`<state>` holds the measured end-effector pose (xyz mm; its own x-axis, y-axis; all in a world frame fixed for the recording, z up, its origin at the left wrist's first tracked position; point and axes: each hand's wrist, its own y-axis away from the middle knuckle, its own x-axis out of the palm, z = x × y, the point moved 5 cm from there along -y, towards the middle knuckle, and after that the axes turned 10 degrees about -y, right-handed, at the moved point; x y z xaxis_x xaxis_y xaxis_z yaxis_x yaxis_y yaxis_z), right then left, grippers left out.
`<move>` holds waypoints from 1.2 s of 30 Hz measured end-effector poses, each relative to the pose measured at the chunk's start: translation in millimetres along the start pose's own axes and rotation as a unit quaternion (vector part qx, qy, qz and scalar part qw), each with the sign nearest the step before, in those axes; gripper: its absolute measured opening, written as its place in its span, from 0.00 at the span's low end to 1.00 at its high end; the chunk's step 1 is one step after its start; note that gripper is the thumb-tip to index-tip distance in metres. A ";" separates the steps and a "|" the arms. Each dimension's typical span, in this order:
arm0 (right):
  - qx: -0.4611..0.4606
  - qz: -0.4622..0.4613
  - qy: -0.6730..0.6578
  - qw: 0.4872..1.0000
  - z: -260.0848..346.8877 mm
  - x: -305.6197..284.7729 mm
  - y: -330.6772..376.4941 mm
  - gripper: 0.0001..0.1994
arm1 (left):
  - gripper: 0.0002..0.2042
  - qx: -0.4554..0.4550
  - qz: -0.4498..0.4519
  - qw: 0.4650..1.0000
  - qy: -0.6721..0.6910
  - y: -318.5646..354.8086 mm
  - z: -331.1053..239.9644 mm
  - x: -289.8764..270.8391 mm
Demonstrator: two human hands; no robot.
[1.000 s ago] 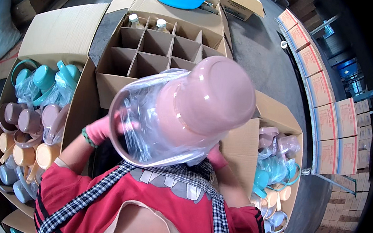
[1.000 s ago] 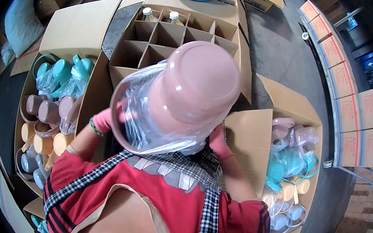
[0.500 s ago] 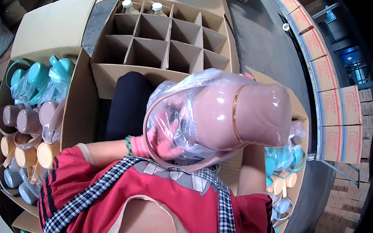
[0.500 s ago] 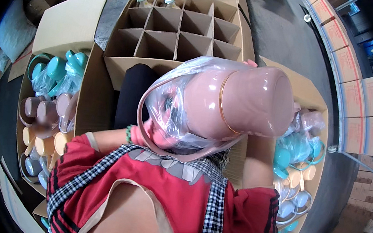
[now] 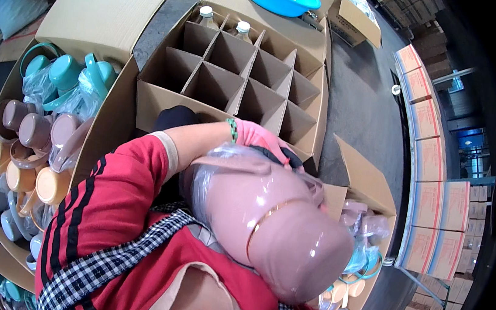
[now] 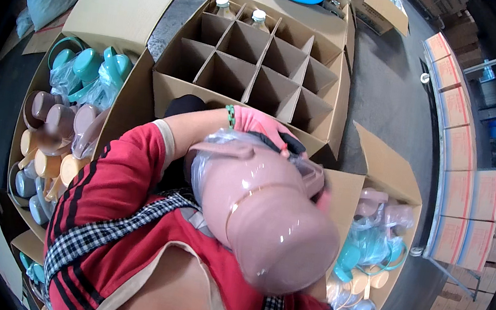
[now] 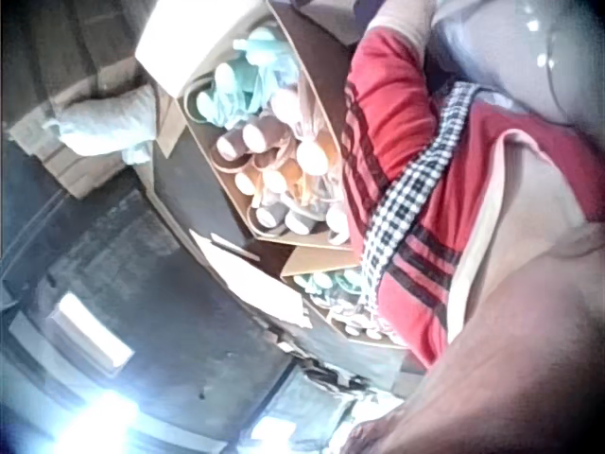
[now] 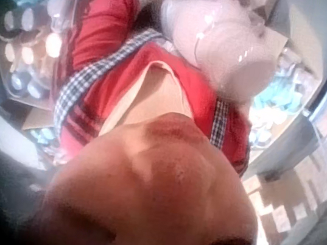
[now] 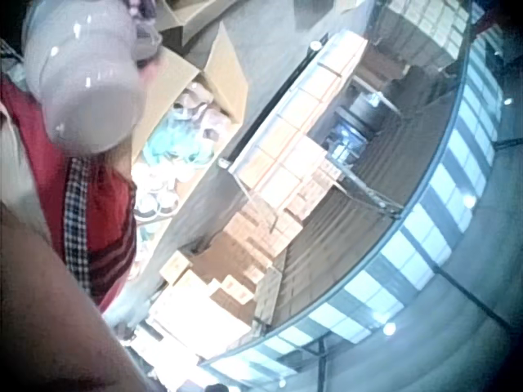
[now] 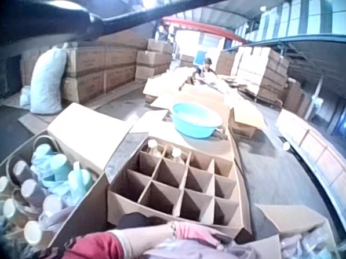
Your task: The person sits on the floor and packs pink thermos-style containers into a cardboard box. They remove the containers from plastic bags, unscrew the lids, place the bodies and lids into the box, and then reassemble them. The person also handles a blue plastic basin and closes the cardboard box flaps.
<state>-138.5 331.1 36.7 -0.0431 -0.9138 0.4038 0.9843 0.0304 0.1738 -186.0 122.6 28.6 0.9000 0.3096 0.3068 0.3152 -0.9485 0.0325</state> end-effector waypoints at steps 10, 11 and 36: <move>-0.383 0.324 0.610 0.614 115.5 160.1 135.1 0.41 | 0.16 -0.162 0.063 0.981 -0.091 -54.9 35.2 -4.0; -0.382 0.312 0.605 0.625 116.2 155.0 132.5 0.42 | 0.16 -0.154 0.058 0.982 -0.087 -59.2 39.9 -7.5; -0.110 0.318 0.731 0.594 65.3 179.8 -22.0 0.22 | 0.21 0.038 -0.470 0.669 -0.574 95.1 -49.7 44.1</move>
<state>-179.1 192.5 164.1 0.3854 -0.1258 -0.9141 0.7279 0.6503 0.2174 -131.3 42.7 92.6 -0.0826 0.6570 -0.7494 0.8800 -0.3048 -0.3642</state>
